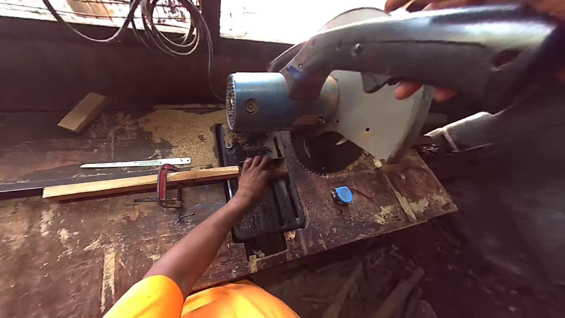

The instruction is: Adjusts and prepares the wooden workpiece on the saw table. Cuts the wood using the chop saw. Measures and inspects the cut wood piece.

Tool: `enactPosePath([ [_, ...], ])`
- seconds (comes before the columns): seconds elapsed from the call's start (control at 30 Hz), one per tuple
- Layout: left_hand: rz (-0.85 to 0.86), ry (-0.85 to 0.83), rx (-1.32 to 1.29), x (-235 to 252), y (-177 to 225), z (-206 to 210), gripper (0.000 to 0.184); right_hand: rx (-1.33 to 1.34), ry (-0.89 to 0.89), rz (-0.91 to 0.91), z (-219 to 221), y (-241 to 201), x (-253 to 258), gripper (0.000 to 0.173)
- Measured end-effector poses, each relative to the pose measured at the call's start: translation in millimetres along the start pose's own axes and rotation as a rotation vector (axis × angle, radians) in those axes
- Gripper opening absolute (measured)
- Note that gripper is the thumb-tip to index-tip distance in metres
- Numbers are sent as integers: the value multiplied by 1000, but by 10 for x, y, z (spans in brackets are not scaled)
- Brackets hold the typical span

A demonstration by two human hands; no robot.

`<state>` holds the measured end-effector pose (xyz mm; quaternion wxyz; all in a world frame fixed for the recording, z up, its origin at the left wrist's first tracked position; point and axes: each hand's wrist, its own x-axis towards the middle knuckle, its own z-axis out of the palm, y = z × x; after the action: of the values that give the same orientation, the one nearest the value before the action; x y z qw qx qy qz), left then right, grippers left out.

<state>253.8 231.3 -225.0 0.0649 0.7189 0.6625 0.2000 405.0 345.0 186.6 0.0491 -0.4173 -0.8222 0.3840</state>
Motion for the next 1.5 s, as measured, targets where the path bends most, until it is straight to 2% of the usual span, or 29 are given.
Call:
enactPosePath([
  [0.03, -50, 14, -19, 3, -6, -56, 36, 17, 107, 48, 223, -147, -158, 30],
  [0.1, -173, 11, -93, 39, -53, -131, 72, 79, 197, 172, 568, -396, -376, 31],
  [0.13, -236, -18, -125, 62, -83, -147, 84, 138, 173, 240, 677, -458, -468, 33],
  [0.17, -284, -59, -143, 79, -105, -152, 86, 224, 112, 301, 750, -459, -550, 34],
  [0.23, -324, -131, -138, 101, -111, -145, 78, 410, 6, 394, 869, -364, -691, 28],
  [0.33, -323, -148, -136, 94, -94, -161, 73, 512, 49, 469, 1063, -294, -843, 27],
  [0.5, -319, -130, -132, 88, -68, -177, 70, 470, 79, 441, 1187, -200, -946, 37],
  [0.67, -305, -106, -120, 88, -81, -127, 74, 522, 93, 401, 1411, -55, -1094, 38],
  [0.9, -311, -165, -83, 93, -73, -108, 71, 548, 146, 379, 1656, 52, -1245, 47],
  [1.1, -335, -195, -87, 80, -55, -167, 71, 547, 151, 369, 1729, 96, -1291, 45],
  [1.5, -344, -197, -102, 71, -58, -158, 68, 549, 135, 328, 1792, 231, -1308, 53],
])
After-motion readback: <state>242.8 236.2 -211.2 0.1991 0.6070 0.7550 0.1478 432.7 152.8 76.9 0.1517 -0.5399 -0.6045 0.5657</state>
